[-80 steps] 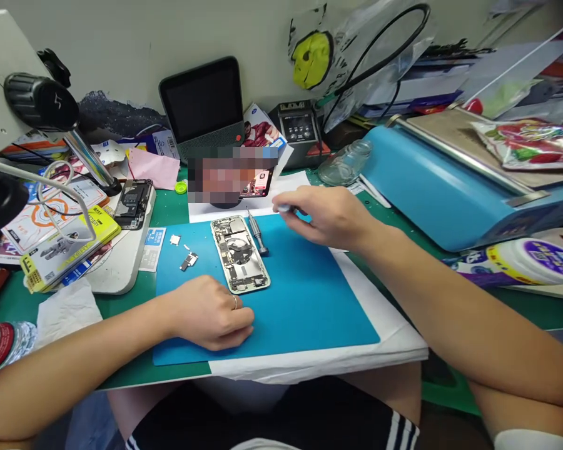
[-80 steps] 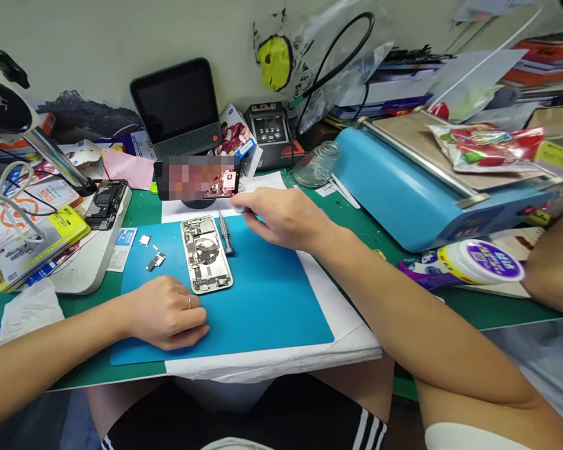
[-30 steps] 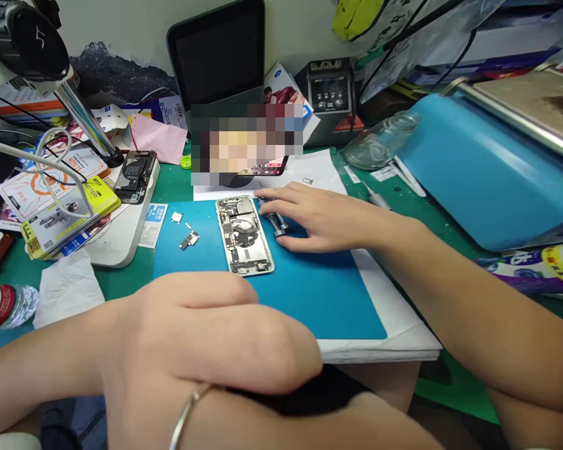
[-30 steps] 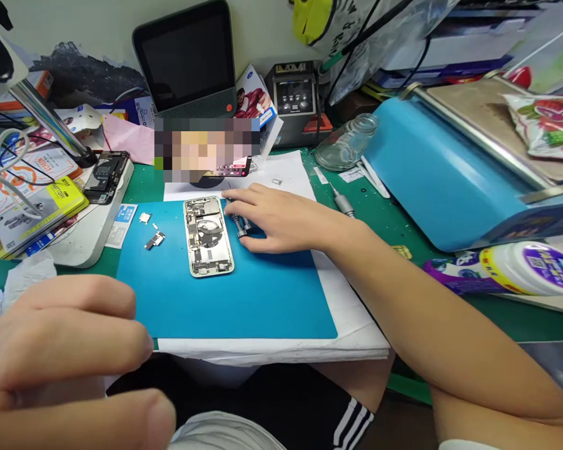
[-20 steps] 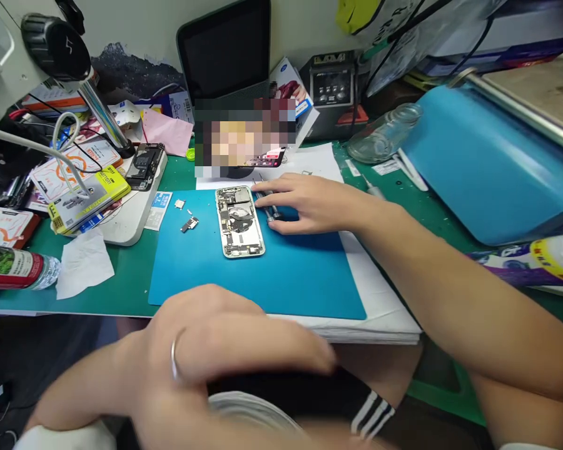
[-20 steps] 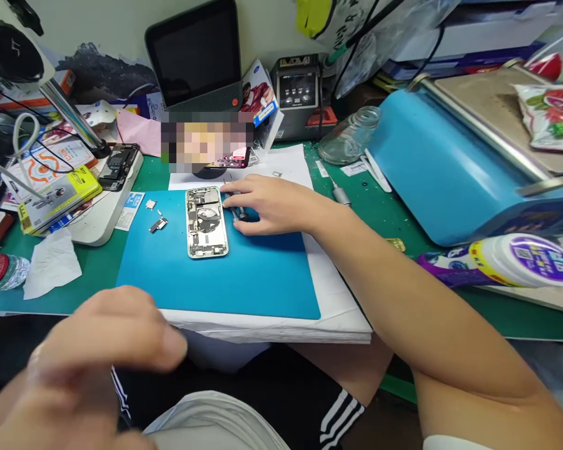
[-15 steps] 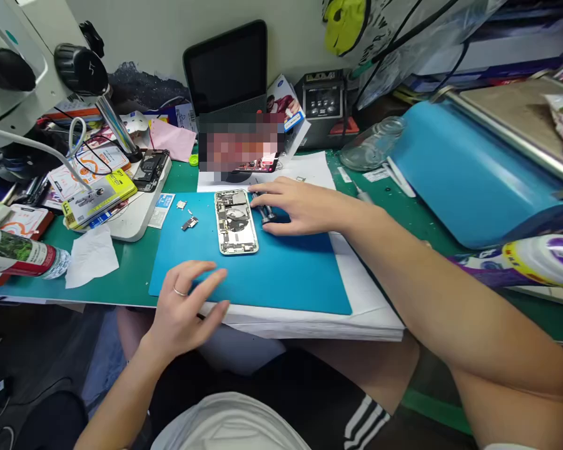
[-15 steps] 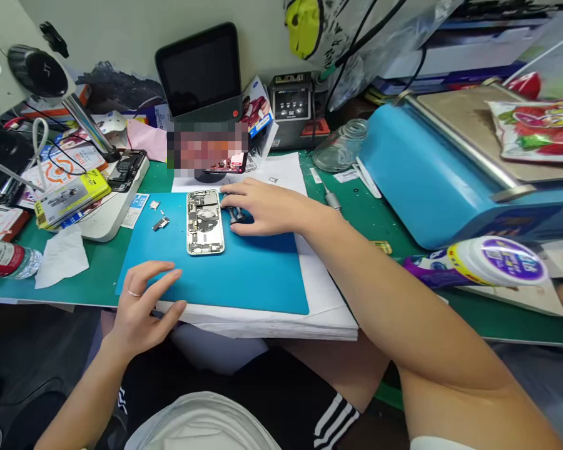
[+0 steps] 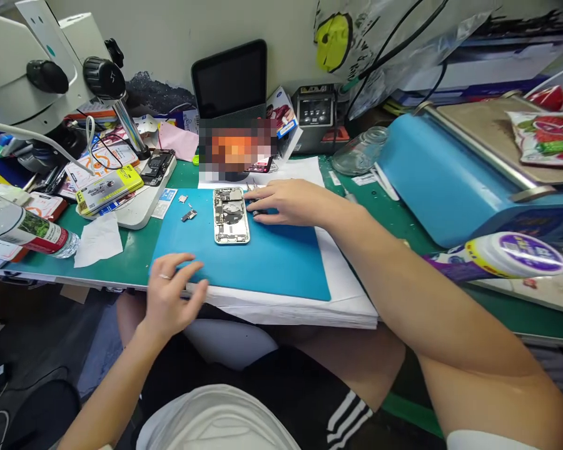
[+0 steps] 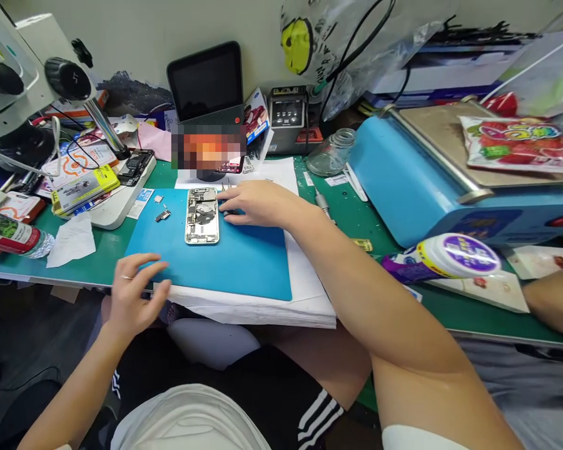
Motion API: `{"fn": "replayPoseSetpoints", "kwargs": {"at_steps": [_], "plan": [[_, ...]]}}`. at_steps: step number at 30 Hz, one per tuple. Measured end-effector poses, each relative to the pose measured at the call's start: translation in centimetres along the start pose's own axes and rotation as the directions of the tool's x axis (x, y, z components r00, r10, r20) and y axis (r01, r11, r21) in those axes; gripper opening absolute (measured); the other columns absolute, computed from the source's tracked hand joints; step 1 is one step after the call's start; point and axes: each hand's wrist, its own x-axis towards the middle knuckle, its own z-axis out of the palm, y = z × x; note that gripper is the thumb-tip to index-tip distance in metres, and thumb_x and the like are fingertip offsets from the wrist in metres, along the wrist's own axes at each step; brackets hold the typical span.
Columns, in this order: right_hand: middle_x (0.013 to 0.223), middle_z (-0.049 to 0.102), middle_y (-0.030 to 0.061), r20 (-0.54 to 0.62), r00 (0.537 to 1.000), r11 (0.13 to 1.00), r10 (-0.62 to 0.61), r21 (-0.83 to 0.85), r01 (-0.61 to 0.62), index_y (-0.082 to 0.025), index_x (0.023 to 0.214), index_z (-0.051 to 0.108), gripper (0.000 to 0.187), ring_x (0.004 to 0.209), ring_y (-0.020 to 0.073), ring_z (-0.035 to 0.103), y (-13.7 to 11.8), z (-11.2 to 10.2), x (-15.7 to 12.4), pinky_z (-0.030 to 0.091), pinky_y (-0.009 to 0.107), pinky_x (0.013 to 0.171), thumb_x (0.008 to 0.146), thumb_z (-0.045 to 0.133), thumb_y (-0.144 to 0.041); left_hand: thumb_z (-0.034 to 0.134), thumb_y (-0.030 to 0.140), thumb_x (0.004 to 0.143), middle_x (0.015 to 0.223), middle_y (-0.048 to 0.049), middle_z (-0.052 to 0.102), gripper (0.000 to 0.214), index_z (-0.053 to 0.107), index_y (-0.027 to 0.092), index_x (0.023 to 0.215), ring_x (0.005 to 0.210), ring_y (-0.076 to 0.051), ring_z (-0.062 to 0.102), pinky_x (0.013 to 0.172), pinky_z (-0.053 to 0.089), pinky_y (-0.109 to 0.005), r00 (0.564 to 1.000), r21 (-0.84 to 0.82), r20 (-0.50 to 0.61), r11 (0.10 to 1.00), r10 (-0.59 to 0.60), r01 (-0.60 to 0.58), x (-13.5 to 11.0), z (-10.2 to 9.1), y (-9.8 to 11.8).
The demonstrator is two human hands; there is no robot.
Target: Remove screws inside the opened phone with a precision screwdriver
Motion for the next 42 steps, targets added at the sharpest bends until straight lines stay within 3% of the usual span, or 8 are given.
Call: {"fn": "replayPoseSetpoints", "kwargs": {"at_steps": [3, 7, 15, 22, 26, 31, 38, 42], "plan": [[0.128, 0.073, 0.0043, -0.001, 1.0, 1.0, -0.008, -0.025, 0.008, -0.023, 0.109, 0.076, 0.029, 0.109, 0.025, 0.071, -0.5, -0.2, 0.1, 0.059, 0.041, 0.09, 0.098, 0.051, -0.033, 0.058, 0.042, 0.096, 0.142, -0.0126, 0.058, 0.041, 0.062, 0.02, 0.13, 0.133, -0.03, 0.051, 0.111, 0.043, -0.048, 0.975, 0.014, 0.219, 0.999, 0.03, -0.034, 1.3, 1.9, 2.6], [0.114, 0.078, 0.0054, -0.181, 0.983, 0.995, 0.042, 0.1, -0.024, -0.022, 0.107, 0.074, 0.025, 0.102, 0.0226, 0.073, -1.1, 0.4, 0.4, 0.059, 0.037, 0.089, 0.096, 0.055, -0.035, 0.049, 0.061, 0.097, 0.161, -0.0146, 0.037, 0.069, 0.046, 0.017, 0.15, 0.15, -0.039, 0.029, 0.12, 0.029, -0.058, 0.925, 0.153, 0.372, 0.988, -0.071, 0.015, 1.9, 2.8, 3.5], [0.092, 0.074, 0.0098, -0.572, 0.772, 0.96, 0.278, 0.193, -0.202, -0.021, 0.087, 0.066, 0.041, 0.077, 0.0218, 0.066, -3.0, 1.7, 0.8, 0.054, 0.037, 0.071, 0.099, 0.042, -0.053, 0.041, 0.072, 0.095, 0.163, -0.0155, 0.033, 0.085, 0.034, 0.015, 0.157, 0.152, -0.036, 0.027, 0.125, 0.024, -0.054, 0.909, 0.202, 0.401, 0.979, -0.11, 0.029, 1.2, 2.7, 3.4], [0.067, 0.061, 0.0027, -0.621, 0.648, 0.896, 0.44, 0.35, -0.274, -0.024, 0.074, 0.055, 0.048, 0.064, 0.0196, 0.06, -4.2, 2.1, 1.3, 0.049, 0.035, 0.065, 0.099, 0.034, -0.058, 0.046, 0.071, 0.093, 0.16, -0.0144, 0.038, 0.08, 0.043, 0.018, 0.153, 0.15, -0.037, 0.031, 0.123, 0.027, -0.056, 0.918, 0.212, 0.374, 0.976, -0.133, 0.055, 1.2, 2.9, 3.4], [0.062, 0.057, 0.0004, -0.577, 0.659, 0.872, 0.483, 0.386, -0.301, -0.024, 0.074, 0.054, 0.046, 0.058, 0.0179, 0.056, -3.6, 2.6, 1.7, 0.048, 0.033, 0.061, 0.098, 0.037, -0.06, 0.046, 0.071, 0.093, 0.159, -0.0132, 0.041, 0.08, 0.042, 0.017, 0.153, 0.15, -0.036, 0.032, 0.122, 0.03, -0.055, 0.919, 0.216, 0.37, 0.975, -0.139, 0.06, 1.2, 2.9, 3.4], [0.077, 0.067, 0.0025, -0.549, 0.679, 0.869, 0.488, 0.383, -0.314, -0.022, 0.116, 0.055, 0.04, 0.064, 0.0189, 0.064, -3.3, 2.6, 1.8, 0.051, 0.032, 0.063, 0.102, 0.031, -0.051, 0.046, 0.071, 0.093, 0.162, -0.0131, 0.037, 0.081, 0.041, 0.017, 0.153, 0.149, -0.036, 0.033, 0.122, 0.03, -0.054, 0.911, 0.211, 0.392, 0.976, -0.128, 0.046, 1.3, 2.8, 3.3], [0.119, 0.075, 0.0095, -0.474, 0.809, 0.937, 0.347, 0.219, -0.273, -0.024, 0.135, 0.055, 0.041, 0.092, 0.026, 0.074, -3.0, 2.3, 1.8, 0.058, 0.036, 0.074, 0.098, 0.049, -0.041, 0.046, 0.069, 0.094, 0.16, -0.0134, 0.039, 0.079, 0.042, 0.017, 0.153, 0.147, -0.036, 0.036, 0.119, 0.035, -0.055, 0.915, 0.212, 0.386, 0.976, -0.12, 0.039, 1.6, 2.5, 3.4], [0.122, 0.074, 0.0086, -0.467, 0.824, 0.946, 0.322, 0.187, -0.263, -0.026, 0.14, 0.05, 0.043, 0.096, 0.0255, 0.075, -3.1, 2.6, 1.7, 0.06, 0.036, 0.078, 0.099, 0.046, -0.037, 0.044, 0.069, 0.095, 0.161, -0.0136, 0.038, 0.079, 0.041, 0.016, 0.154, 0.148, -0.036, 0.035, 0.119, 0.034, -0.054, 0.912, 0.225, 0.392, 0.974, -0.124, 0.036, 1.6, 2.5, 3.5]]}}
